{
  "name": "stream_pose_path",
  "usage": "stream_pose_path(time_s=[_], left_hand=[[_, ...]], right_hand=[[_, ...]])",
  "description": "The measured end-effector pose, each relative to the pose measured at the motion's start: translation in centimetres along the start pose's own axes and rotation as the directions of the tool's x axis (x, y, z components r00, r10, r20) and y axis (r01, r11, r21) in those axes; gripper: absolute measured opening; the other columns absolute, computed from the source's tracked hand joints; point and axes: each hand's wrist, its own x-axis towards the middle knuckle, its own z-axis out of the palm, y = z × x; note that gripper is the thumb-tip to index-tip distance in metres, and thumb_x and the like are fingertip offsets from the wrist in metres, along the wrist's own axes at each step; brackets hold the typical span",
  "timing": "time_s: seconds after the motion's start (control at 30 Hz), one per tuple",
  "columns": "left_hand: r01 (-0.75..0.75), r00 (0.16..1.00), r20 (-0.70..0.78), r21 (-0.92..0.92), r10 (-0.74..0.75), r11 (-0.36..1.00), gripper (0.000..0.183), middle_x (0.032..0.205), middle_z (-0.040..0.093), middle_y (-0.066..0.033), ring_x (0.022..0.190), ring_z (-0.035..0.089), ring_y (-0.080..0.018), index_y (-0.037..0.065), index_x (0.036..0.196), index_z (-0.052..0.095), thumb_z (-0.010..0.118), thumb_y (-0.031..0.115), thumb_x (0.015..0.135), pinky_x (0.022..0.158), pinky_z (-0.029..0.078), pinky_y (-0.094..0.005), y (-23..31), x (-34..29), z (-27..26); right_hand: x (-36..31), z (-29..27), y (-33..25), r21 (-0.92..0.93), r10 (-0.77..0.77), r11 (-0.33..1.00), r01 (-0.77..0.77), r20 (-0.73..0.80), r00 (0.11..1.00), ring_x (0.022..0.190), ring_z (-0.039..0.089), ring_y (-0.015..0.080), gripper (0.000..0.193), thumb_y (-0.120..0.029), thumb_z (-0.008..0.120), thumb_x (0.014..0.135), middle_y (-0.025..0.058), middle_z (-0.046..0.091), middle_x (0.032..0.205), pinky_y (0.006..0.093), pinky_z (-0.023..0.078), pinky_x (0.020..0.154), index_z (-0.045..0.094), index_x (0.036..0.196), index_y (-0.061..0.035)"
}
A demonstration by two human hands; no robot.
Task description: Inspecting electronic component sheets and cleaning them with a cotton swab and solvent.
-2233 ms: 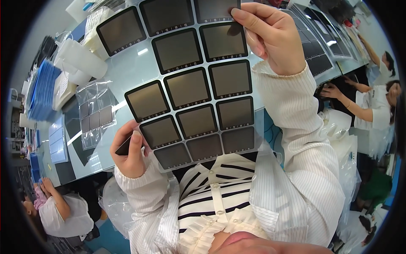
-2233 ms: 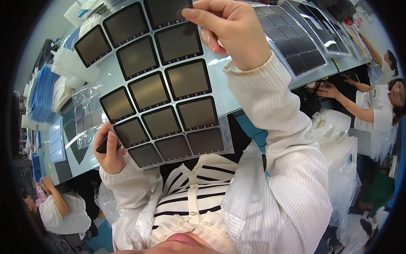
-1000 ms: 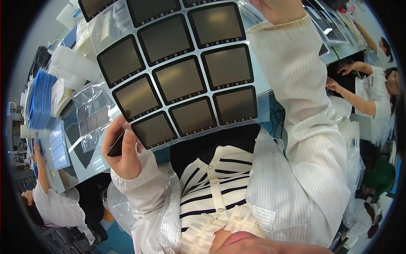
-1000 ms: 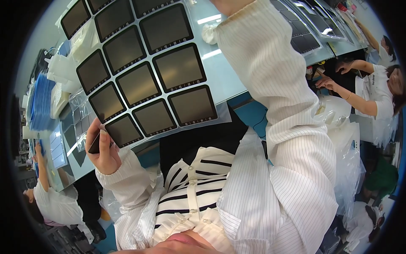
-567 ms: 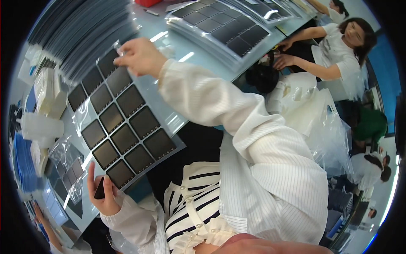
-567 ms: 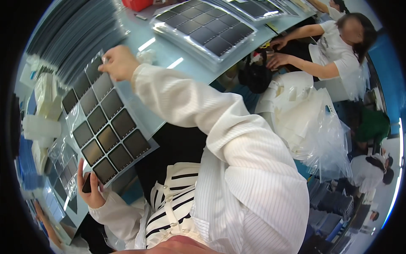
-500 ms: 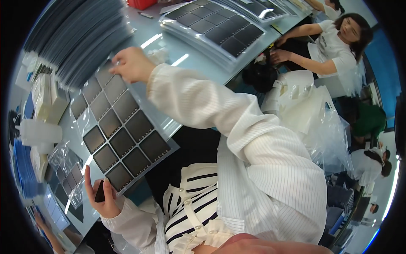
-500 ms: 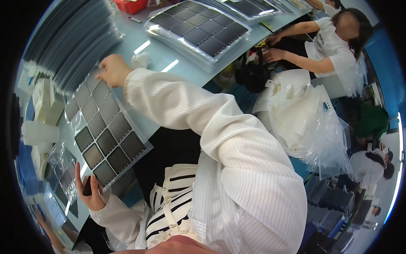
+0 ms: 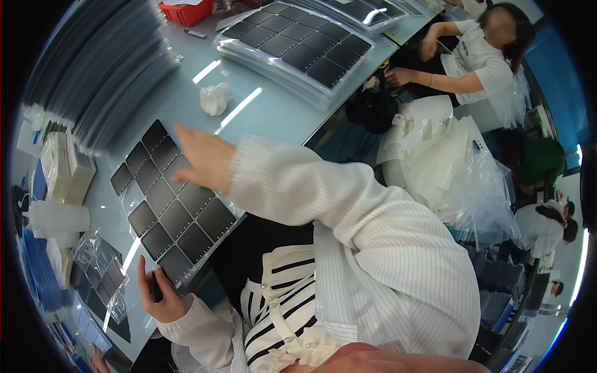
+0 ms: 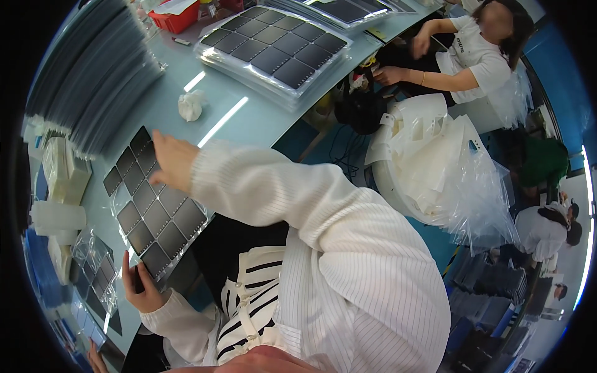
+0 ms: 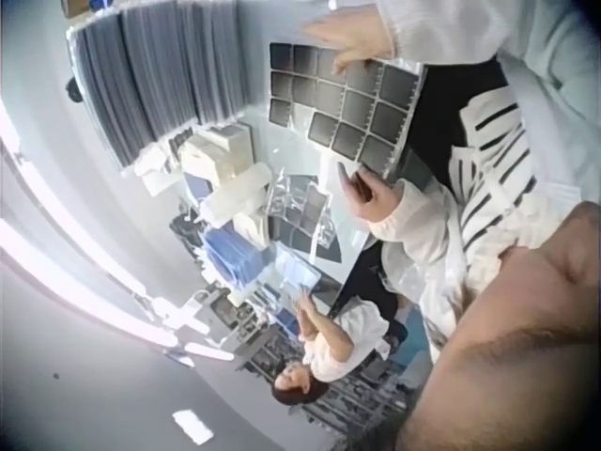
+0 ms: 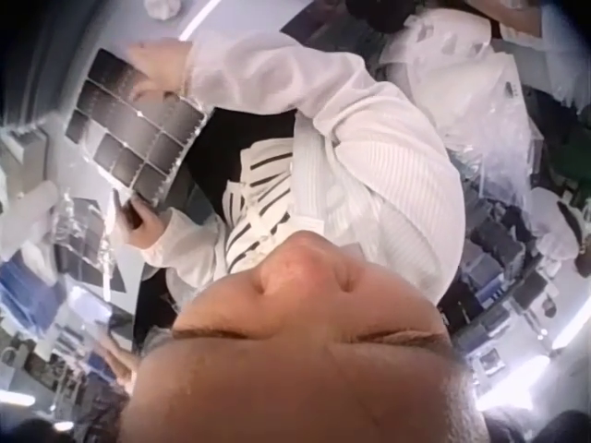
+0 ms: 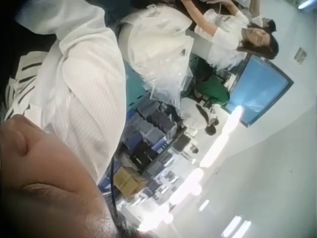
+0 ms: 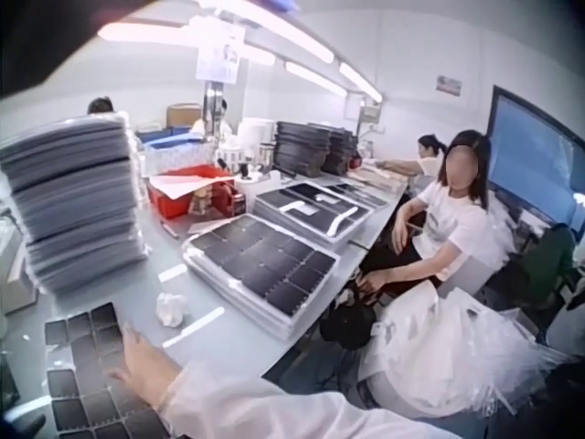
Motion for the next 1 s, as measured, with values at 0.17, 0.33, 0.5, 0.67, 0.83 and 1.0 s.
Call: stream_pose_path(time_s=[0.17, 0.33, 0.5, 0.67, 0.83, 1.0], left_hand=[[-0.032, 0.999, -0.025, 0.042, 0.033, 0.999, 0.034, 0.068, 0.048, 0.0018, 0.058, 0.039, -0.0037, 0.004, 0.120, 0.054, 0.053, 0.001, 0.086, 0.052, 0.030, -0.0175, 0.1, 0.0, 0.2], [-0.069, 0.994, -0.075, 0.090, 0.076, 0.993, 0.033, 0.068, 0.047, 0.0025, 0.058, 0.040, -0.0034, 0.006, 0.117, 0.057, 0.056, 0.000, 0.085, 0.051, 0.032, -0.0180, -0.1, -0.2, 0.4], [-0.152, 0.981, -0.085, 0.226, 0.175, 0.962, 0.030, 0.064, 0.049, -0.0021, 0.055, 0.042, -0.0082, 0.001, 0.105, 0.062, 0.065, -0.002, 0.075, 0.043, 0.028, -0.0213, 0.5, 0.3, 0.6], [-0.123, 0.983, -0.106, 0.220, 0.149, 0.968, 0.026, 0.065, 0.049, -0.0028, 0.055, 0.042, -0.0091, 0.001, 0.102, 0.063, 0.063, -0.001, 0.076, 0.044, 0.029, -0.0215, 1.1, 0.2, -0.2], [0.055, 0.995, -0.078, -0.088, -0.062, 0.995, 0.022, 0.073, 0.053, -0.0013, 0.060, 0.044, -0.0065, 0.001, 0.106, 0.061, 0.056, 0.007, 0.086, 0.053, 0.035, -0.0189, -0.2, 0.3, -1.8], [0.174, 0.975, -0.049, -0.434, -0.216, 0.884, 0.023, 0.071, 0.056, -0.0037, 0.058, 0.046, -0.0055, -0.003, 0.107, 0.059, 0.053, 0.009, 0.088, 0.048, 0.033, -0.0169, -0.1, 0.2, -3.4]], right_hand=[[-7.2, -1.6, -0.5, 0.196, -0.053, 0.979, 0.056, -0.023, 0.998, 0.064, 0.057, 0.0244, 0.076, -0.016, 0.070, 0.074, 0.0209, 0.050, 0.105, 0.0326, 0.048, 0.064, 0.026, 0.131, 0.0055], [-9.2, -0.2, -0.8, 0.210, -0.108, 0.969, 0.134, -0.134, 0.985, 0.060, 0.053, 0.0173, 0.062, 0.006, 0.063, 0.069, 0.0135, 0.051, 0.101, 0.0262, 0.046, 0.059, 0.039, 0.127, 0.0012], [-8.9, 0.0, -0.5, 0.212, -0.145, 0.958, 0.193, -0.218, 0.965, 0.060, 0.053, 0.0183, 0.055, 0.009, 0.060, 0.069, 0.0126, 0.053, 0.095, 0.0273, 0.046, 0.059, 0.045, 0.121, 0.0015], [-9.1, -0.2, -0.8, 0.196, -0.188, 0.954, 0.228, -0.203, 0.961, 0.060, 0.053, 0.0180, 0.049, 0.007, 0.061, 0.070, 0.0142, 0.054, 0.095, 0.0264, 0.045, 0.057, 0.047, 0.117, 0.0044], [-8.9, -0.3, -1.0, 0.162, -0.158, 0.970, 0.183, -0.154, 0.975, 0.064, 0.056, 0.0152, 0.046, 0.008, 0.062, 0.070, 0.0148, 0.056, 0.099, 0.0236, 0.046, 0.056, 0.051, 0.115, 0.0034], [-8.8, -0.7, -1.4, 0.193, -0.127, 0.971, 0.140, -0.076, 0.989, 0.065, 0.055, 0.0128, 0.046, 0.011, 0.058, 0.070, 0.0131, 0.057, 0.104, 0.0218, 0.046, 0.057, 0.053, 0.114, 0.0019]])
